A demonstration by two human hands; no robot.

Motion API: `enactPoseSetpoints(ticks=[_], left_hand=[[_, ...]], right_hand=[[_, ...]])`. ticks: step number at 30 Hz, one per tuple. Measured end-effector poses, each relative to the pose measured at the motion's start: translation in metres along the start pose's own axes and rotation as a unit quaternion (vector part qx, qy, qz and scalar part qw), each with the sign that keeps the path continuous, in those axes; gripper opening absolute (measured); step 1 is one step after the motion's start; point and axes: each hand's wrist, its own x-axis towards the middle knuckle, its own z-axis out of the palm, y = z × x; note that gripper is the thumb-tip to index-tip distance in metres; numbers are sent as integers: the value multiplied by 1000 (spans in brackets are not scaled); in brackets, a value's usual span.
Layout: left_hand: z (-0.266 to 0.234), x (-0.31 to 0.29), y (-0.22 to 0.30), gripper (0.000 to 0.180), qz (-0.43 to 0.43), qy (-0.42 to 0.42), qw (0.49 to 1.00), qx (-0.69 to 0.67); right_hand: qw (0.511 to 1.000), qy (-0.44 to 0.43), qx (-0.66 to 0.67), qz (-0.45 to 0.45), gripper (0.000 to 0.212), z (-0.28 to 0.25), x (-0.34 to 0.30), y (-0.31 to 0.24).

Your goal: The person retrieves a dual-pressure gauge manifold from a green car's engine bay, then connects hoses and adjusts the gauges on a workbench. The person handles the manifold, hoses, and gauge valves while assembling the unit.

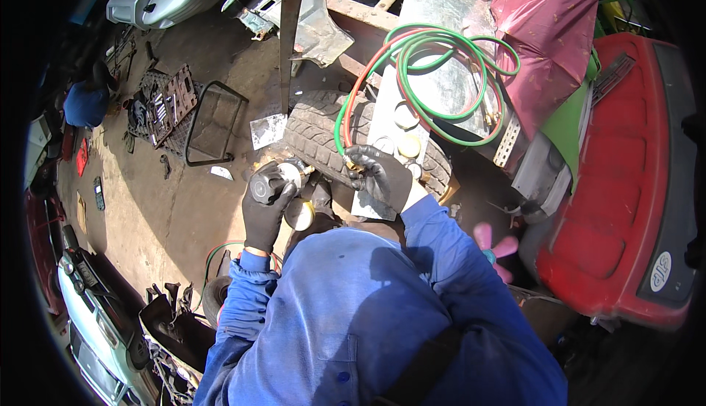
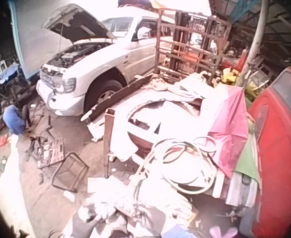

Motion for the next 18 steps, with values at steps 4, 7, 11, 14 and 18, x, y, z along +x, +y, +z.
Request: enactPoseSetpoints(ticks=[4, 7, 11, 14, 18], left_hand=[[-7, -1, -2, 46, -11, 9, 1000, 10], [-13, -3, -5, 52, -33, 11, 999, -4], [-16, -2, -6, 55, -48, -5, 999, -11], [-17, 1, -3, 59, 16, -11, 998, 56], [-16, 3, 2, 64, 28, -28, 999, 30]], right_hand=[[990, 35, -136, 32, 24, 17, 4, 5], [870, 115, -478, -27, 29, 28, 4, 3], [847, 140, -509, -66, 49, 40, -15, -3], [893, 163, -416, -55, 64, 43, -34, -4], [996, 73, 7, 47, 38, 35, -32, -3]])
